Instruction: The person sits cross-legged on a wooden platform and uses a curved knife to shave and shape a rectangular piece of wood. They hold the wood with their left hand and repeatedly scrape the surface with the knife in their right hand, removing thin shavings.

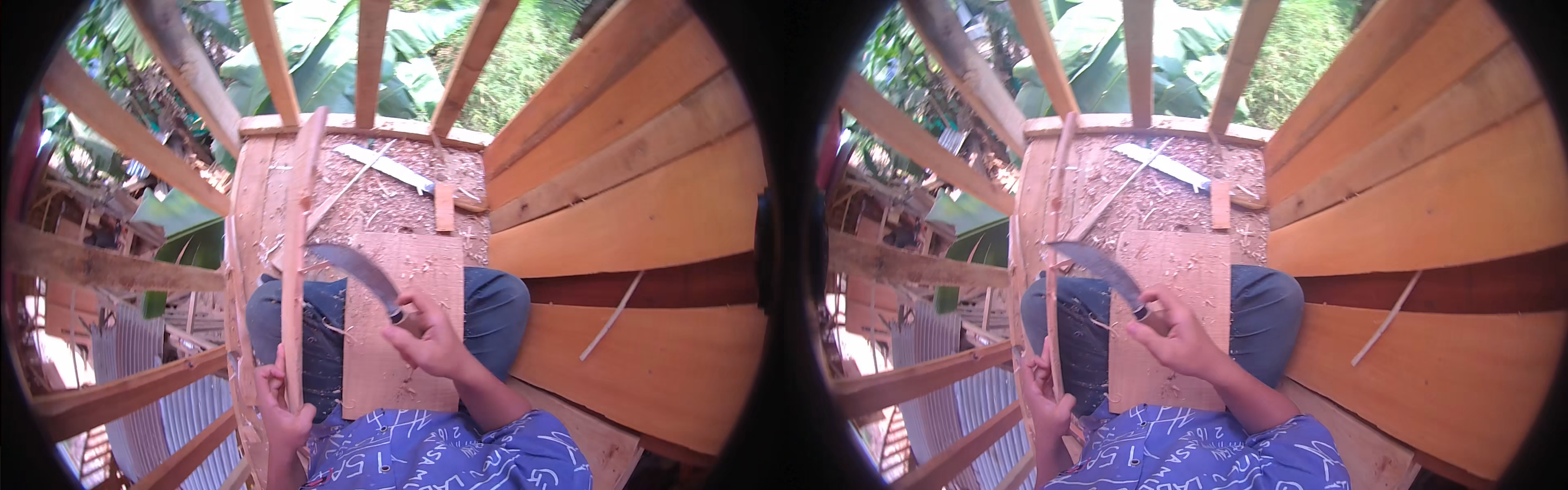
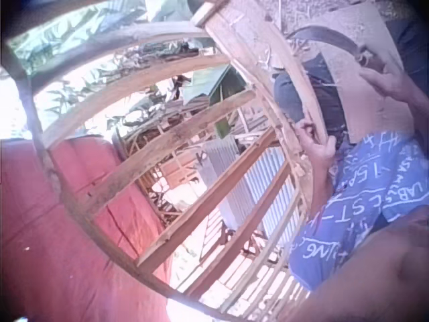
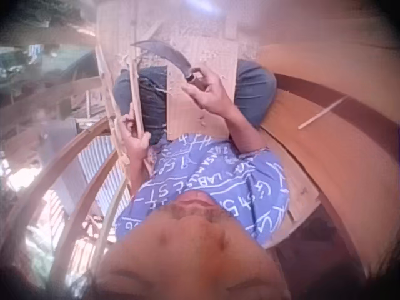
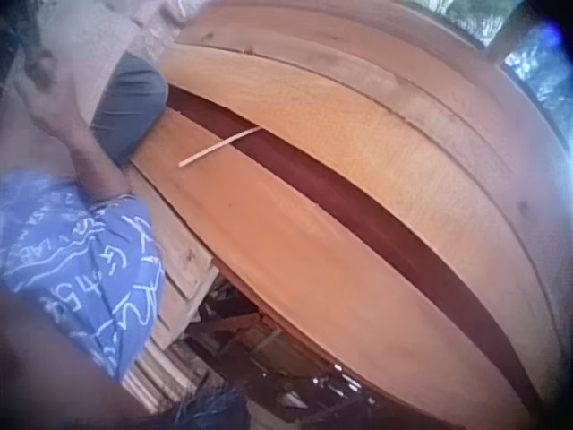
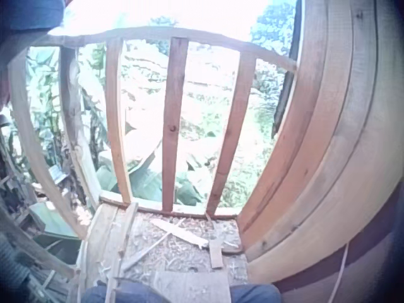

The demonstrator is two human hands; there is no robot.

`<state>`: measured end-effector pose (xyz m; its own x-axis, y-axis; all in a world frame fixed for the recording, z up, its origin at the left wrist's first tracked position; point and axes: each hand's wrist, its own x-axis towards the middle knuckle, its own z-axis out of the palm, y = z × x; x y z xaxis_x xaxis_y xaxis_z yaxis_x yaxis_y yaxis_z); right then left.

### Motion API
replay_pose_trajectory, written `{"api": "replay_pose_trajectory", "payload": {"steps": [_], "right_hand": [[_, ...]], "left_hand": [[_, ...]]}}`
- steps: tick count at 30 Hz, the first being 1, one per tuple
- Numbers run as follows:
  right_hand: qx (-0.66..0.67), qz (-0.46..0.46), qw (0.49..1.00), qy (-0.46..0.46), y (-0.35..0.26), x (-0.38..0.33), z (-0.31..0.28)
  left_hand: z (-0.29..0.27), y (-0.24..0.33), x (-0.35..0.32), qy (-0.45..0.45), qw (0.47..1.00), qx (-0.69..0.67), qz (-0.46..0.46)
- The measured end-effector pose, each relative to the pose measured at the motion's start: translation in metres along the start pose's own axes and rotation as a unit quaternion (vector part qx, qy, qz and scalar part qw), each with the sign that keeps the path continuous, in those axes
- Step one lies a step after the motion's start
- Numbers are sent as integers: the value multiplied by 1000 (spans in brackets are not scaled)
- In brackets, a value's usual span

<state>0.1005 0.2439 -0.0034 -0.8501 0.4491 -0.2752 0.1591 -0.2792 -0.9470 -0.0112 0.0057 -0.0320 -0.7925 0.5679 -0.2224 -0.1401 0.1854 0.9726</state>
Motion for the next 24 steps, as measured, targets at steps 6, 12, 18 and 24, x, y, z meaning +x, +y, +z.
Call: {"api": "replay_pose_trajectory", "payload": {"steps": [6,12,18,24], "right_hand": [[-257,-222,940,-25,37,20,6],[-405,-293,864,61,34,2,7],[-410,-278,837,233,37,18,-1],[-500,-361,784,67,19,0,18]], "left_hand": [[-11,-9,-7,21,998,55,22],[-5,-9,-10,-1,997,61,47],[-2,1,-18,11,998,59,33],[-7,-4,-11,-15,999,-11,39]]}}
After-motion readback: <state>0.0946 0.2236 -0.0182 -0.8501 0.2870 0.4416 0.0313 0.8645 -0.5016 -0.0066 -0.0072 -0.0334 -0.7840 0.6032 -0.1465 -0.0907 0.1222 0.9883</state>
